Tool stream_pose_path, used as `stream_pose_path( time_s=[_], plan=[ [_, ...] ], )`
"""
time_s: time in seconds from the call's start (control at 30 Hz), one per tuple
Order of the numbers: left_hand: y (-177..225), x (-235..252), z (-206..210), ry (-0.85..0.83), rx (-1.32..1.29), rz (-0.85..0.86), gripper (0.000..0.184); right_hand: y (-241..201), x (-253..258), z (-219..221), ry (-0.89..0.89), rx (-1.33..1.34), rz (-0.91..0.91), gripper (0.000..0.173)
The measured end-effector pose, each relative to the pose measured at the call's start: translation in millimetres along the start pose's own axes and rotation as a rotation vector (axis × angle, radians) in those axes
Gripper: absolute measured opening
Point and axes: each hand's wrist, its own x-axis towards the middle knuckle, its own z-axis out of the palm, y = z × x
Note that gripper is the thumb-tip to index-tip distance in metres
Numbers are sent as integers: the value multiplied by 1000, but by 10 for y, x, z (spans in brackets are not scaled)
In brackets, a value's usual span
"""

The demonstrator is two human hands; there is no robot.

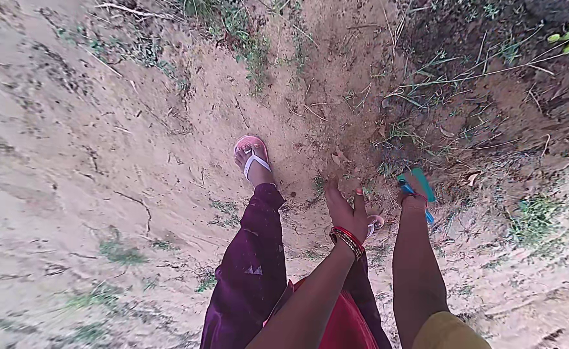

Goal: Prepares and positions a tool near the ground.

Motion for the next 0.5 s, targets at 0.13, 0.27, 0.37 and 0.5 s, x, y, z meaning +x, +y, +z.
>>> stream_pose_path(
  time_s=[0.13,0.27,0.37,0.5],
  plan=[
    [-29,5,43,25,22,48,63,394,-411,585,-167,303,156,25],
    [-63,10,30,49,43,64,61,140,-310,440,-189,527,304,41],
    [-78,22,47,41,59,40,62,225,-3,261,-289,486,316,51],
    [-33,19,115,25,54,55,63,154,-154,265,-321,549,296,51]
  ],
)
